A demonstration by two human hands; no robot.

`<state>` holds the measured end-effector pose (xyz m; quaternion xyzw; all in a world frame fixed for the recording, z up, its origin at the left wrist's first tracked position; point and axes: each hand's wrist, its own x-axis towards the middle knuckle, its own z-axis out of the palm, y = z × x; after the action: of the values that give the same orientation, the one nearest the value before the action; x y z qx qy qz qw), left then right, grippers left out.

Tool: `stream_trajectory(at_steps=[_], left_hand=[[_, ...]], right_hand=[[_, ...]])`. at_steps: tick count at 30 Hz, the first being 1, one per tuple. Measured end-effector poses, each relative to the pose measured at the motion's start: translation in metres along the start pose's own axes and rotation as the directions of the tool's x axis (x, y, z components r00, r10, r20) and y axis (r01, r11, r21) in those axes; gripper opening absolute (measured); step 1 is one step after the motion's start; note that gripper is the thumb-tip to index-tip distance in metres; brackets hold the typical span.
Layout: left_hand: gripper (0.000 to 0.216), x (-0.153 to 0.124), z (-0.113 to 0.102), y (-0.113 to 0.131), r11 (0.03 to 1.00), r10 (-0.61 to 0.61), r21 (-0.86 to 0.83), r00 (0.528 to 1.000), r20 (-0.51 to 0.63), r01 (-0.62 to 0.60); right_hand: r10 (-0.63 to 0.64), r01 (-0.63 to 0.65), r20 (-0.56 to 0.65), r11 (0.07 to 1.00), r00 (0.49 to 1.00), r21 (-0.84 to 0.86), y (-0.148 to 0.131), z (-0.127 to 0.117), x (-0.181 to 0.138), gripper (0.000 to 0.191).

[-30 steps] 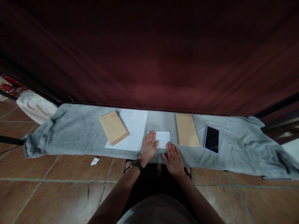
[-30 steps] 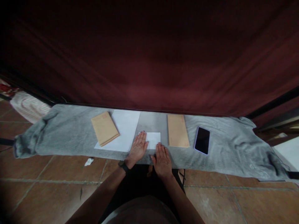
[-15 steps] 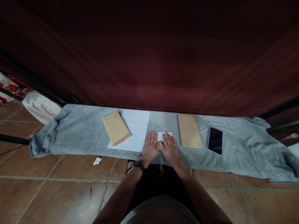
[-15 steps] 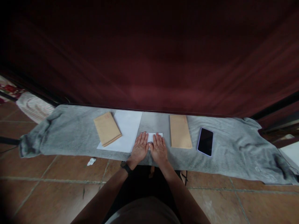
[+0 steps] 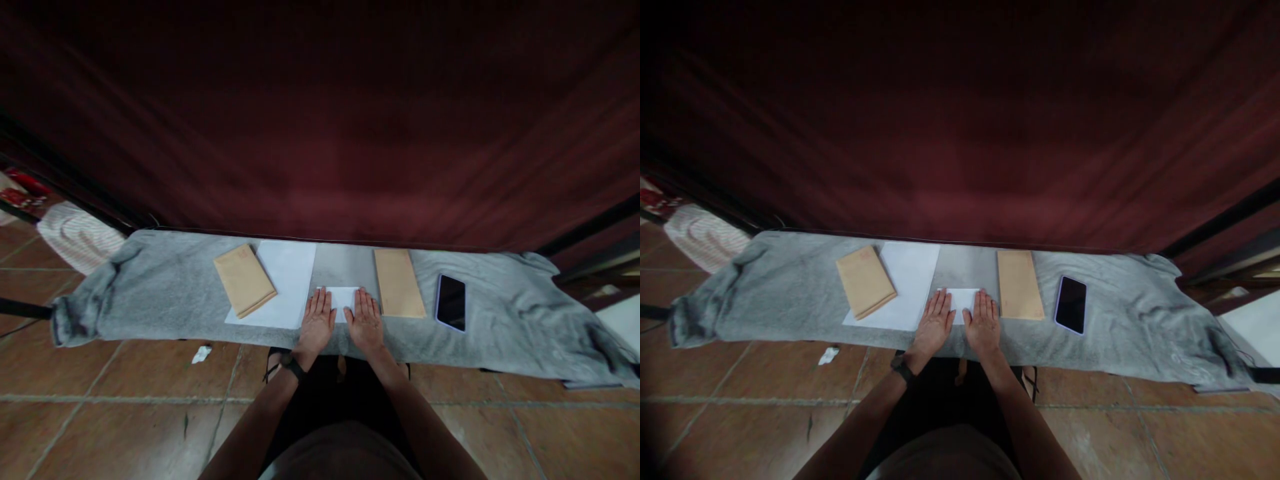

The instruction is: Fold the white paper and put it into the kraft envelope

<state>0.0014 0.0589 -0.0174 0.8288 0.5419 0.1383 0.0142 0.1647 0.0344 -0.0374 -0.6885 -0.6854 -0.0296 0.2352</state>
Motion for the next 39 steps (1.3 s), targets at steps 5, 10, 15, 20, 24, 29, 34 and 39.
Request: stream_trajectory(at_steps=[5, 10, 15, 20, 24, 29, 34, 39], left_hand=[[0.053, -0.017, -0.007, 0.002, 0.991, 0.122, 0.048, 0.991, 0.046, -0.125], [0.045, -0.004, -0.015, 0.013, 0.982, 0.149, 0.089, 0.975, 0.167, -0.165], [0.051, 0.006, -0.022, 0.034, 0.995, 0.101, -0.016, 0.982, 0.160, -0.100], [0.027, 0.007, -0.044, 0.038, 0.960, -0.051, -0.268, 0.990, 0.134, 0.086], [0.016, 0.010, -0.064, 0.029, 0.856, -0.227, -0.455, 0.969, 0.098, 0.246], [0.019, 0.013, -0.069, 0.034, 0.536, -0.424, -0.765, 0.898, 0.121, 0.356], [0.021, -0.001, -0.058, 0.055, 0.133, -0.527, -0.925, 0.816, 0.237, 0.355], [0.030, -0.017, -0.049, 0.061, -0.122, -0.539, -0.928, 0.762, 0.360, 0.352]], right_hand=[[-0.009, 0.011, -0.041, 0.999, 0.999, 0.050, 0.001, 0.002, -0.001, 0.061], [-0.003, 0.007, -0.035, 0.992, 0.999, 0.126, 0.008, -0.001, 0.001, 0.055], [0.037, -0.022, -0.049, 0.963, 0.998, 0.268, 0.014, -0.008, -0.005, 0.055], [0.197, -0.162, -0.029, 0.872, 0.980, 0.462, 0.017, -0.015, -0.029, 0.059], [0.398, -0.344, 0.109, 0.585, 0.911, 0.734, 0.017, -0.022, -0.041, 0.067], [0.325, -0.414, 0.319, 0.283, 0.890, 0.865, 0.003, -0.032, -0.033, 0.066], [0.206, -0.508, 0.484, 0.087, 0.851, 0.857, -0.016, -0.034, -0.023, 0.064], [0.302, -0.496, 0.435, 0.165, 0.848, 0.852, -0.009, -0.026, -0.019, 0.057]])
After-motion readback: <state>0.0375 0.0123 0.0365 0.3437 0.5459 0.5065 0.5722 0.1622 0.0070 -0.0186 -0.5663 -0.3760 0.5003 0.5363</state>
